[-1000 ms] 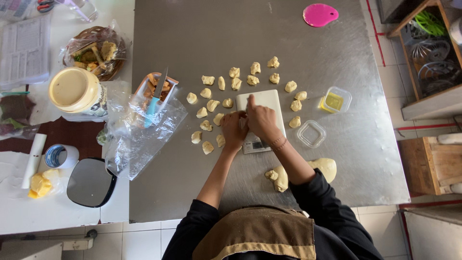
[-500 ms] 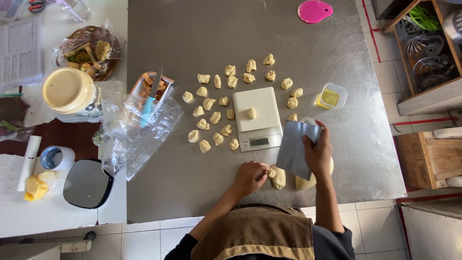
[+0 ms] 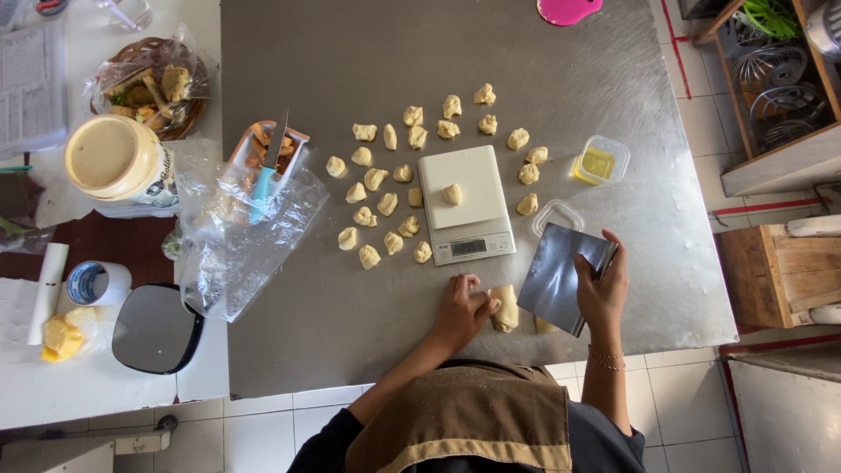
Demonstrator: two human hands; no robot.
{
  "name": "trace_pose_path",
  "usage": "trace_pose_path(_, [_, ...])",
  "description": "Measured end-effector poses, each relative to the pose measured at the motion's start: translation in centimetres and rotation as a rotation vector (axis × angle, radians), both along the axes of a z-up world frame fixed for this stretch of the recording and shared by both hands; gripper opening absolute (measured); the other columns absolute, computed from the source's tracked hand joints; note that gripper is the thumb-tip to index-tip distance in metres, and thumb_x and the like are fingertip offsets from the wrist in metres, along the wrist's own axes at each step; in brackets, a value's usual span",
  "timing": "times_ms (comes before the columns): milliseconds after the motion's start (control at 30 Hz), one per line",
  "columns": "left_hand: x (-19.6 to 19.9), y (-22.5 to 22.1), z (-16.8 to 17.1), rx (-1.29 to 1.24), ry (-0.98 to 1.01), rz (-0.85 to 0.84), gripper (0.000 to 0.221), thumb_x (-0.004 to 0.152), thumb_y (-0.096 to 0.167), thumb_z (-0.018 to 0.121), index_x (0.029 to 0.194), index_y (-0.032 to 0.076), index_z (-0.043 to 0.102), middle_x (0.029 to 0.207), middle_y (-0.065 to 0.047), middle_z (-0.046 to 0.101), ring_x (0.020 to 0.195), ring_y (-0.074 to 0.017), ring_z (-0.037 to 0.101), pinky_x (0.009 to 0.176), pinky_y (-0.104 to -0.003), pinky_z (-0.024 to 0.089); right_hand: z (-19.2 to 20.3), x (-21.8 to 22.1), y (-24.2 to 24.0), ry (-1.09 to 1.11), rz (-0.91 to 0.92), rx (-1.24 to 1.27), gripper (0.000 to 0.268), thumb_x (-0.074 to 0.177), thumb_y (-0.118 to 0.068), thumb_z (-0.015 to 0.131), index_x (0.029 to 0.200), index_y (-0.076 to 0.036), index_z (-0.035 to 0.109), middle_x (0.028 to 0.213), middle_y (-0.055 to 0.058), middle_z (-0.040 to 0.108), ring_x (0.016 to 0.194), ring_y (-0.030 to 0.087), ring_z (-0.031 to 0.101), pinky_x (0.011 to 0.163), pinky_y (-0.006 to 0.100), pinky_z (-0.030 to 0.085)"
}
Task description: The person cuts small pieces of dough with a metal scraper, weighs each piece on a digital scale, and rolls them into small balls on a metal table.
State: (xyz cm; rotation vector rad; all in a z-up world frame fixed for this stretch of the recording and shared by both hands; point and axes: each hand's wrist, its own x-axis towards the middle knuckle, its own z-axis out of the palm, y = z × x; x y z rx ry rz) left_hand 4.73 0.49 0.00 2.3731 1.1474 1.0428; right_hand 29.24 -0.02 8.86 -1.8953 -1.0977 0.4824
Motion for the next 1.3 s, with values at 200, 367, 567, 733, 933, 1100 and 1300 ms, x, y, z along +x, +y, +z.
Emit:
trace_pose_path(200, [-0.2, 0.0, 0.2, -0.739, -0.357, -0.063, 0.036, 0.092, 0.031, 0.07, 0.111, 0.001, 0.063, 0.102, -0.009, 0.07, 0.092, -0.0193, 0.07, 0.084, -0.034, 0.061, 0.1, -0.6, 0.2, 0.019, 0.024, 0.005, 0.054, 0.094, -0.005, 0.071, 0.144, -0.006, 0.049, 0.09, 0.007, 0.07, 0.071, 0.011, 0.063, 0.062, 0.029, 0.05])
trace_pose_path(367, [-0.6, -0.1, 0.8, -0.402, -0.133, -0.16, 0.018, 0.1, 0.023, 0.067, 0.097, 0.006, 0.072, 0.095, -0.008, 0.074, 0.088, -0.0202, 0.066, 0.083, -0.037, 0.053, 0.0, -0.6, 0.4, 0.001, 0.017, -0.009, 0.054, 0.095, -0.005, 0.071, 0.144, -0.006, 0.05, 0.089, 0.008, 0.071, 0.072, 0.012, 0.064, 0.063, 0.029, 0.05])
trace_pose_path(567, [-0.1, -0.1, 0.0, -0.224, -0.126, -0.066, 0.021, 0.099, 0.028, 0.069, 0.095, 0.008, 0.071, 0.099, -0.01, 0.069, 0.097, -0.0235, 0.062, 0.09, -0.037, 0.051, 0.1, -0.6, 0.4, -0.009, 0.009, -0.015, 0.054, 0.094, -0.005, 0.071, 0.144, -0.006, 0.05, 0.088, 0.007, 0.07, 0.07, 0.013, 0.063, 0.063, 0.029, 0.05])
trace_pose_path(733, [-0.4, -0.2, -1.9, -0.529, -0.175, -0.043, 0.039, 0.096, 0.039, 0.066, 0.112, 0.003, 0.07, 0.094, -0.004, 0.073, 0.089, -0.0168, 0.069, 0.087, -0.037, 0.055, 0.1, -0.4, 0.4, 0.027, 0.003, -0.033, 0.055, 0.094, -0.005, 0.071, 0.144, -0.006, 0.049, 0.086, 0.006, 0.069, 0.067, 0.011, 0.062, 0.059, 0.029, 0.049])
trace_pose_path(933, [-0.4, 0.6, -3.5, -0.274, -0.15, -0.061, 0.041, 0.098, 0.046, 0.063, 0.105, 0.006, 0.071, 0.107, -0.009, 0.074, 0.093, -0.0174, 0.07, 0.082, -0.033, 0.059, 0.1, -0.6, 0.3, 0.0, 0.024, 0.017, 0.055, 0.094, -0.004, 0.072, 0.144, -0.005, 0.05, 0.088, 0.007, 0.068, 0.07, 0.012, 0.061, 0.062, 0.028, 0.049])
trace_pose_path(1100, [-1.8, 5.7, -2.9, 0.007, -0.127, 0.163, 0.028, 0.097, 0.034, 0.067, 0.105, 0.008, 0.069, 0.117, -0.009, 0.067, 0.094, -0.0195, 0.066, 0.083, -0.035, 0.058, 0.3, -0.2, 0.1, 0.012, 0.008, -0.001, 0.054, 0.095, -0.004, 0.07, 0.145, -0.005, 0.049, 0.089, 0.006, 0.07, 0.07, 0.011, 0.062, 0.063, 0.028, 0.05])
trace_pose_path(1300, [-4.4, 13.5, -0.4, 0.046, -0.124, 0.337, 0.027, 0.096, 0.021, 0.072, 0.116, 0.005, 0.064, 0.12, -0.01, 0.064, 0.114, -0.0268, 0.063, 0.102, -0.041, 0.052, 0.3, 0.1, 0.0, 0.01, 0.004, 0.015, 0.054, 0.095, -0.003, 0.07, 0.145, -0.005, 0.049, 0.091, 0.007, 0.07, 0.071, 0.011, 0.062, 0.063, 0.028, 0.05])
